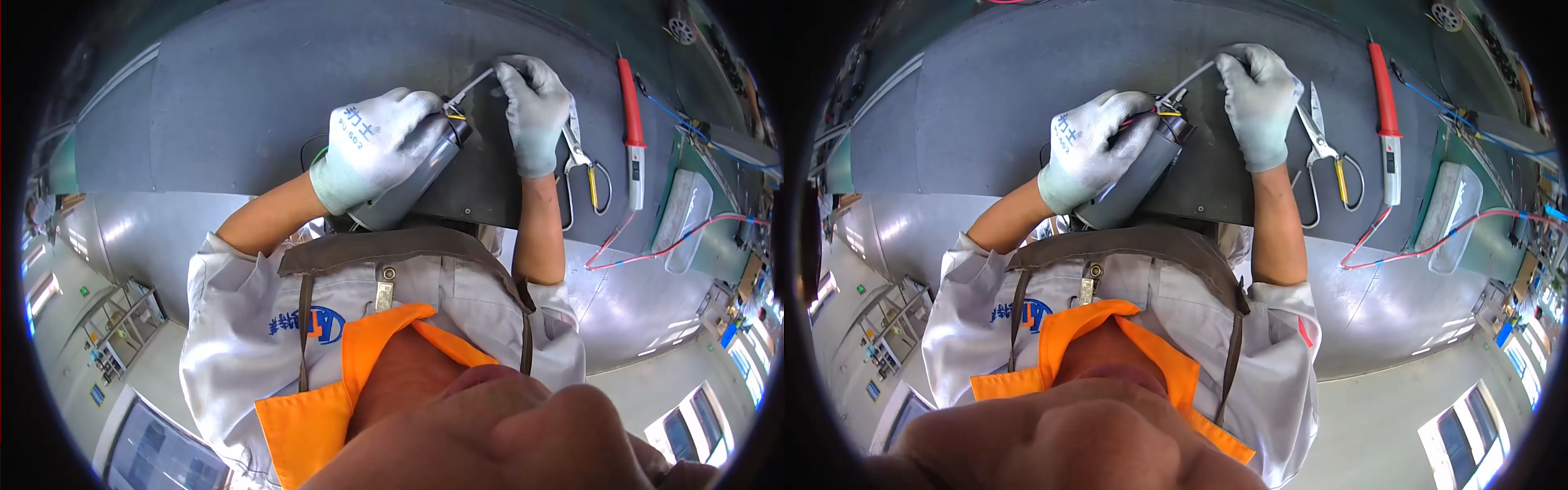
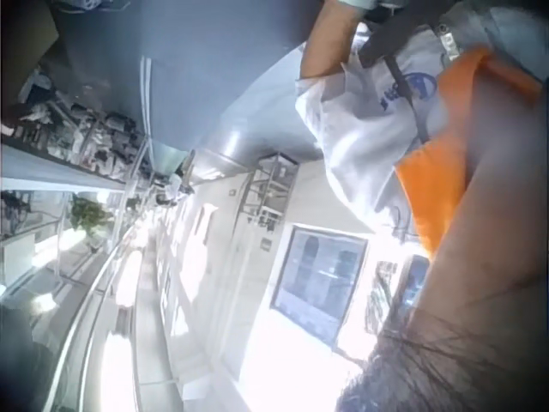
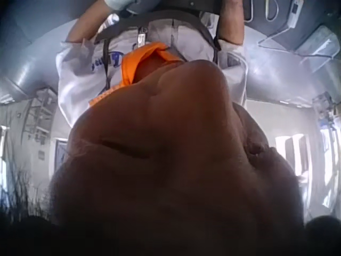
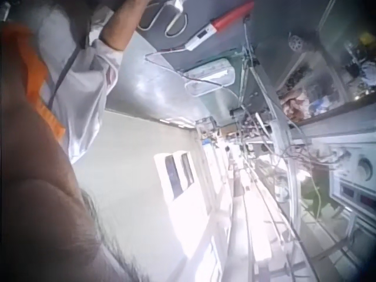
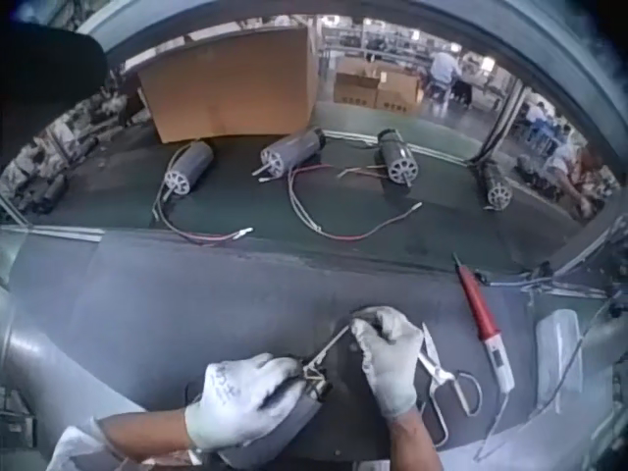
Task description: Assembling electric motors by wiring connections and securing them with zip ties on a factory assembly line.
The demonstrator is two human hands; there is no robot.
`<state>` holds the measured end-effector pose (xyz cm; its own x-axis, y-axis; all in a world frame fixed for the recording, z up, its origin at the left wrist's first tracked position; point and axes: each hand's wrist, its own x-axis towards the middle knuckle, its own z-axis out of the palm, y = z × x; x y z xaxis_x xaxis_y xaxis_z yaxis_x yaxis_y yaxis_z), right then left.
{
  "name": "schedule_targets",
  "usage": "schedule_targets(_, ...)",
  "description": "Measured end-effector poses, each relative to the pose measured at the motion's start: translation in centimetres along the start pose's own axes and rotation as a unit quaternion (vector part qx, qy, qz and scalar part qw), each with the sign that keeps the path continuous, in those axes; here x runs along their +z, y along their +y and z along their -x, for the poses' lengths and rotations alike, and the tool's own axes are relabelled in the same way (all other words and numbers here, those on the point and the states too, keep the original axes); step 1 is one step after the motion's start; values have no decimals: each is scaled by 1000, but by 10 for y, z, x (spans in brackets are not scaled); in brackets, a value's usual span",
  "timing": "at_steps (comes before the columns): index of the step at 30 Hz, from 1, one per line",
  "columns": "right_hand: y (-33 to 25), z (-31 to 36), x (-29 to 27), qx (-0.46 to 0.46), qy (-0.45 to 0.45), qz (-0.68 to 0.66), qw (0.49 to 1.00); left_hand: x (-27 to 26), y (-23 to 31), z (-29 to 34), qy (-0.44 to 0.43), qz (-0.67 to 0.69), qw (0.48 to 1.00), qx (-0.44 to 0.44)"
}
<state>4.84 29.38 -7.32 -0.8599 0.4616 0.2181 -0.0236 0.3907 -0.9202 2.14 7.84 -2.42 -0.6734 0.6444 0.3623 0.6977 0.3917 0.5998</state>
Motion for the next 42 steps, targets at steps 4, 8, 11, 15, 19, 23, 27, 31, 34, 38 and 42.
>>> schedule_targets(4, -21, 7, -11, 142, -79, -384, 909, 0, -5, -5, -13, 37, 999, 34)
schedule_targets(8, -55, 19, -9, 198, -184, -413, 870, -10, -11, -17, -105, 21, 990, 88)
schedule_targets(11, -68, 43, -32, 114, -187, -297, 929, -19, -17, -23, -140, -105, 959, 223)
schedule_targets(15, -69, 67, -50, 225, -174, -342, 895, -23, -14, -27, -228, -150, 893, 358)
schedule_targets(19, -88, 10, -8, 196, -210, -353, 890, -23, 5, -21, -319, -99, 876, 348)
schedule_targets(23, -69, -8, 5, 213, -182, -448, 849, -23, 0, -21, -273, -171, 891, 321)
schedule_targets(27, -53, 12, -38, -22, 9, -55, 998, -27, 1, -19, -203, -182, 916, 295)
schedule_targets(31, -32, 78, -119, 63, 30, 448, 891, -34, -10, -32, -175, -94, 953, 227)
schedule_targets(34, 2, 151, -128, -2, 15, 467, 884, -11, -15, -50, -202, -3, 945, 257)
schedule_targets(38, -34, 196, -120, 73, -35, 474, 877, 4, -21, -60, -237, 61, 905, 348)
schedule_targets(42, -21, 196, -146, 181, -8, 351, 918, -6, -10, -68, -329, 314, 883, -119)
